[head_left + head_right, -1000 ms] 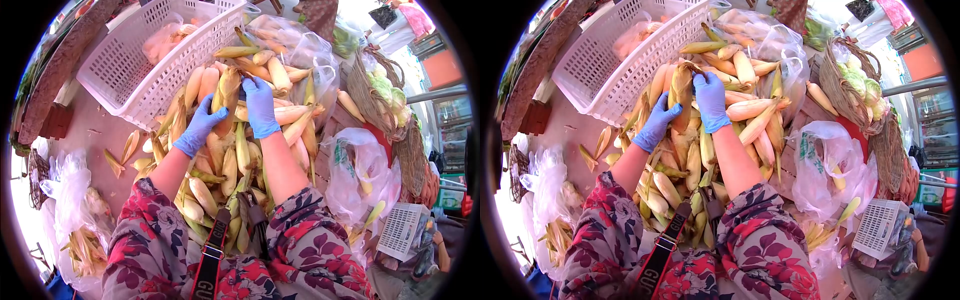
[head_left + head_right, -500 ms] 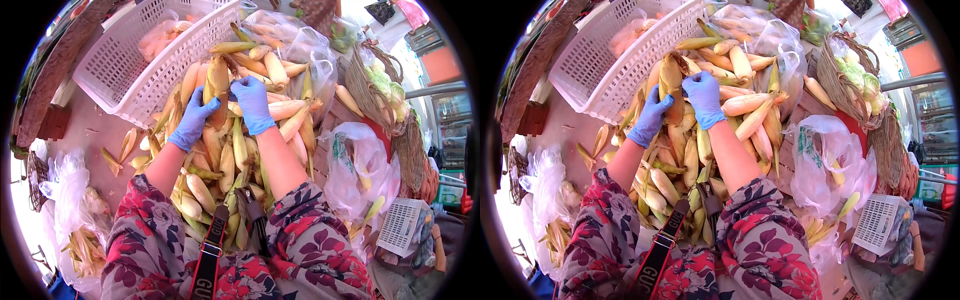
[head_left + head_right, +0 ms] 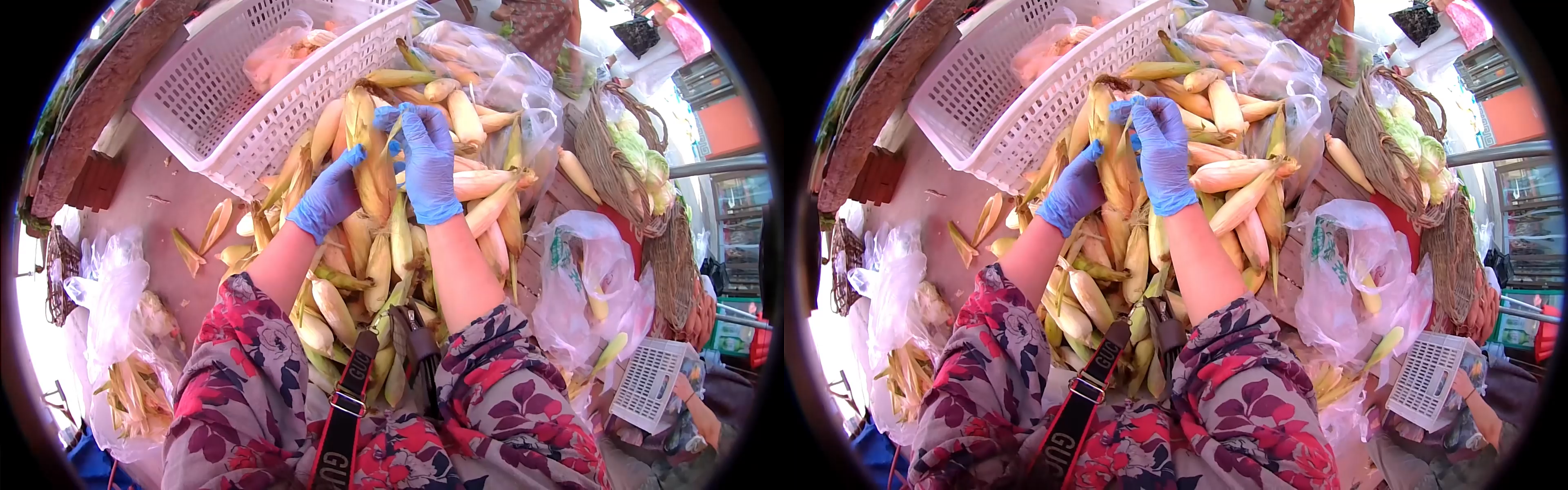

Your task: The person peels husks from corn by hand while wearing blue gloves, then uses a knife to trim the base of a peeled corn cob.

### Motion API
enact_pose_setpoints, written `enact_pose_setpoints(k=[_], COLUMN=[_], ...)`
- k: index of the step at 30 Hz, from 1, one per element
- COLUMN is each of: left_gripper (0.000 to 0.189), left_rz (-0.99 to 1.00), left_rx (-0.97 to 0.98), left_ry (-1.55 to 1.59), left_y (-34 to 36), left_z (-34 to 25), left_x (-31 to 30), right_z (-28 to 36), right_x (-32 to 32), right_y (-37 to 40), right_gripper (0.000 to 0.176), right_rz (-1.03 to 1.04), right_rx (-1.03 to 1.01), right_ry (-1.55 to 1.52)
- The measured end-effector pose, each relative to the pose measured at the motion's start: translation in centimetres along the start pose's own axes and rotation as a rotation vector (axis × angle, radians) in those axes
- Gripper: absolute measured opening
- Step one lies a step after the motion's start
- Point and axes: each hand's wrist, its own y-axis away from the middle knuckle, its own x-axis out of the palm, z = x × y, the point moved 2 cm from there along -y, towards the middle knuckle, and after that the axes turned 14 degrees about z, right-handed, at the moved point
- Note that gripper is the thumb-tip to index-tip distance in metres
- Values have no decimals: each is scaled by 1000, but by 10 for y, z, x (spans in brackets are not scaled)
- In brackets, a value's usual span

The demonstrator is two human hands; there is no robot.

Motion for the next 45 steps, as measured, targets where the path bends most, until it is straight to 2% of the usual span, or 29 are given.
enact_pose_setpoints(k=[2,4,5,9,12,13,16,17,20,21,25,27,29,30,32,36,37,40,41,44,45], left_gripper=[60,63,65,64,65,65,63,61,57,51,43,43,45,45,46,41,36,33,25,26,26], left_rz=[51,-32,-76,-74,31,77,3,1,-85,-162,-278,-314,-333,-241,-60,8,-22,-57,-65,-133,-96], left_rx=[35,97,132,206,143,149,180,204,301,323,380,304,250,252,266,374,343,377,434,387,381], left_ry=[100,195,242,37,-20,-4,27,-67,-615,-597,-170,-202,-229,-183,-94,-417,-402,-558,-565,-440,-393], left_y=[1,-6,-9,-7,-6,-7,-13,-15,-17,-20,-24,-25,-22,-22,-23,-22,-20,-21,-24,-22,-23], left_z=[-2,-3,-6,-39,-44,-43,-35,-34,-41,-40,-38,-40,-43,-48,-60,-77,-78,-84,-83,-83,-82], left_x=[17,0,-10,-8,-3,-3,0,-2,18,13,-7,-5,4,10,17,29,29,23,22,12,9], right_z=[6,1,0,-5,-14,-16,-30,-33,-41,-42,-56,-57,-52,-49,-49,-50,-50,-53,-53,-50,-53], right_x=[10,16,20,23,1,2,13,15,19,22,14,9,5,5,2,-2,-1,-6,-8,-10,-14], right_y=[6,11,19,48,41,38,37,39,42,43,42,43,49,51,54,54,53,50,49,46,45], right_gripper=[10,9,9,17,27,35,43,49,51,50,48,47,45,44,51,58,57,56,55,52,51], right_rz=[46,86,95,368,60,32,259,225,36,32,136,235,330,378,450,532,494,328,279,163,148], right_rx=[-9,-23,66,593,219,160,412,487,265,223,246,272,436,514,550,597,521,587,578,512,470], right_ry=[10,20,44,331,613,613,357,302,563,595,414,234,-43,-184,-168,-153,-115,53,110,283,346])
